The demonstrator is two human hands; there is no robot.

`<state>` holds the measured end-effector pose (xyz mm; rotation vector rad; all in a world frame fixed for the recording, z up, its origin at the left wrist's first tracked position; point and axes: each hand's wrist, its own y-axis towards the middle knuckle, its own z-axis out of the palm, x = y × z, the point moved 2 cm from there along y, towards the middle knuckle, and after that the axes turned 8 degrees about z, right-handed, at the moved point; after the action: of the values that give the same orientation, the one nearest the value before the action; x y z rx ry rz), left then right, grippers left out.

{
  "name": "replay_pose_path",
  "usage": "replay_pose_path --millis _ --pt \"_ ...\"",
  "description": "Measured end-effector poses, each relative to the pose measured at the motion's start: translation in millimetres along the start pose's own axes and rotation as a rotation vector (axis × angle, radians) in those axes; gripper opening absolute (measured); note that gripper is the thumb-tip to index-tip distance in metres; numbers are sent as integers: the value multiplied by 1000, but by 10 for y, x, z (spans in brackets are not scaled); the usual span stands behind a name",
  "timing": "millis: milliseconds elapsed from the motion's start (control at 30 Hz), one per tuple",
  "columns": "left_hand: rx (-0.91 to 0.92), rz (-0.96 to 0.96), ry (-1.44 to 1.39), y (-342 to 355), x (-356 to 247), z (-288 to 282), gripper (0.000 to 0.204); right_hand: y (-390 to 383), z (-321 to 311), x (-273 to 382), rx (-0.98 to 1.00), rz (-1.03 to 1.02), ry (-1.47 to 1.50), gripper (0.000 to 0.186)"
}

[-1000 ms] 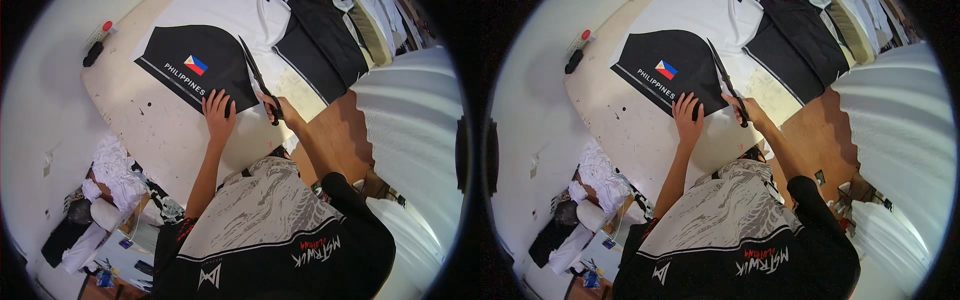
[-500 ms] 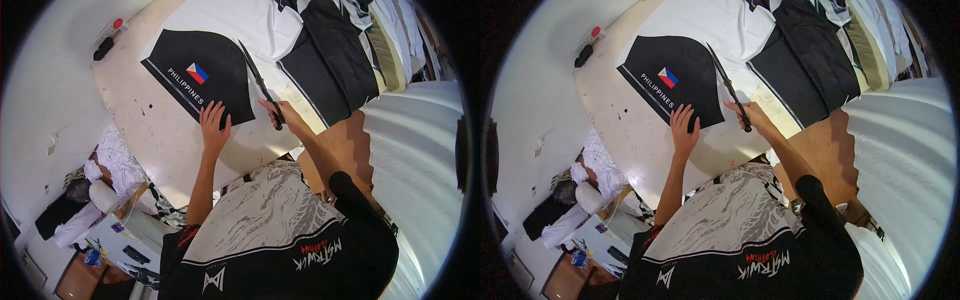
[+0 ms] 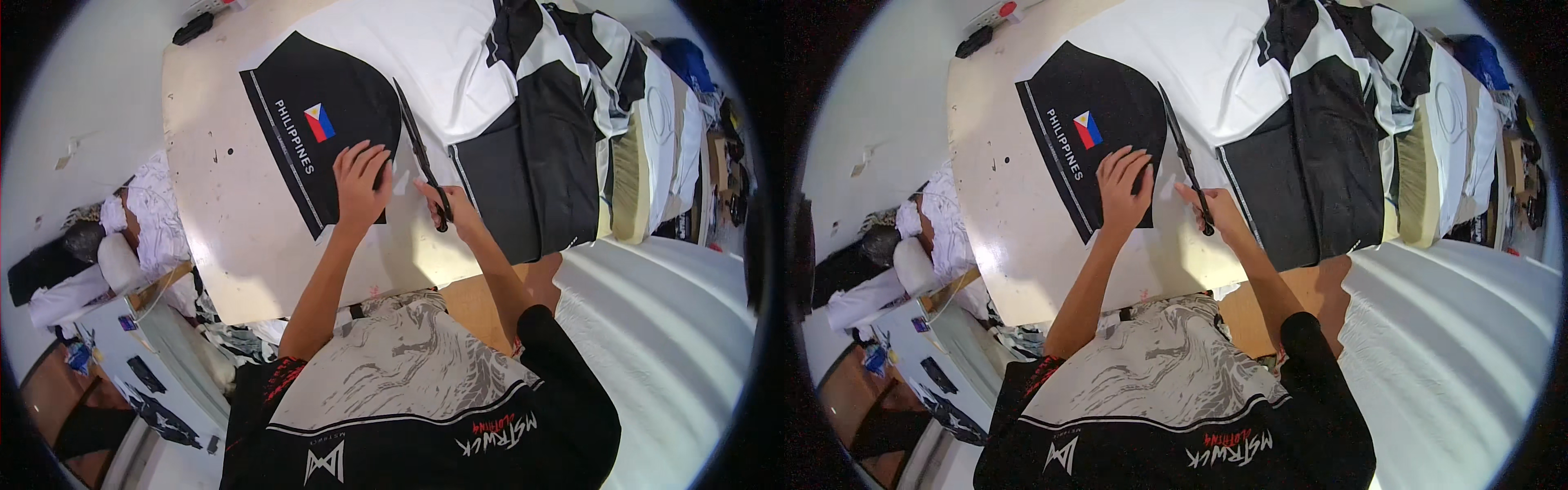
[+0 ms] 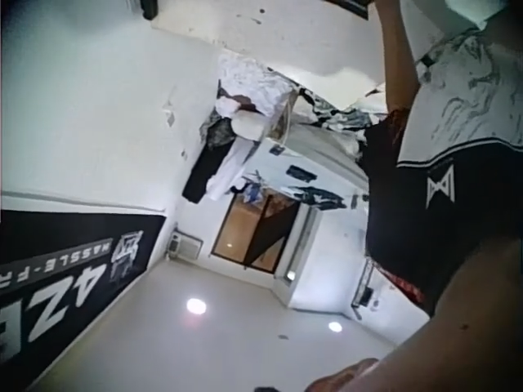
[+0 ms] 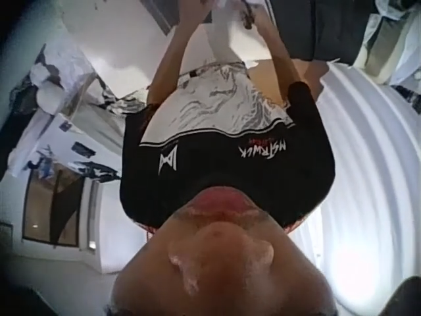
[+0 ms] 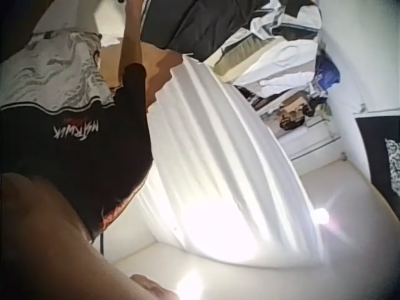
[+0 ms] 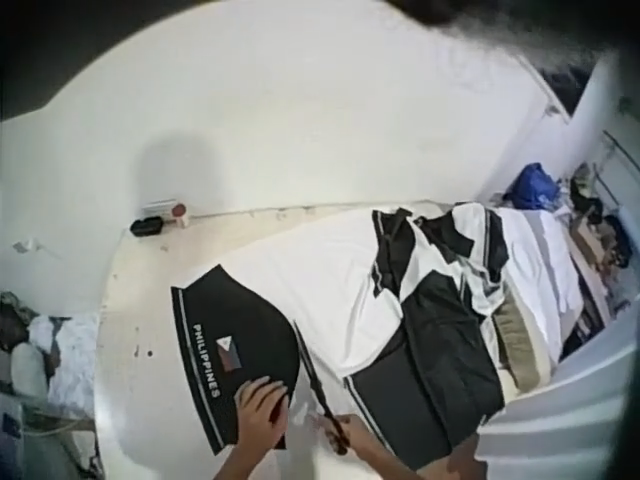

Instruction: Cutting out printed garment pieces from fabric sheets using a pair of scissors.

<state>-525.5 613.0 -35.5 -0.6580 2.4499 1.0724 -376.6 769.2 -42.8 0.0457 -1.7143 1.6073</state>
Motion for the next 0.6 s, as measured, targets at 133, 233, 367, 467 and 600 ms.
replay_pose_path --millis 133,233,367,467,600 --pt "-1 -18 10 51 -16 316 26 132 -106 41 -16 33 -78 55" --pt "16 -64 0 47 -32 461 26 73 -168 171 6 40 -75 51" --pt "63 -72 26 -23 -39 550 26 166 -351 345 47 27 -172 50" --pt "78 -88 53 -101 -13 555 26 233 -438 420 36 72 -268 50" --pt "70 -141 49 -130 -26 561 27 241 -479 460 81 41 -248 56"
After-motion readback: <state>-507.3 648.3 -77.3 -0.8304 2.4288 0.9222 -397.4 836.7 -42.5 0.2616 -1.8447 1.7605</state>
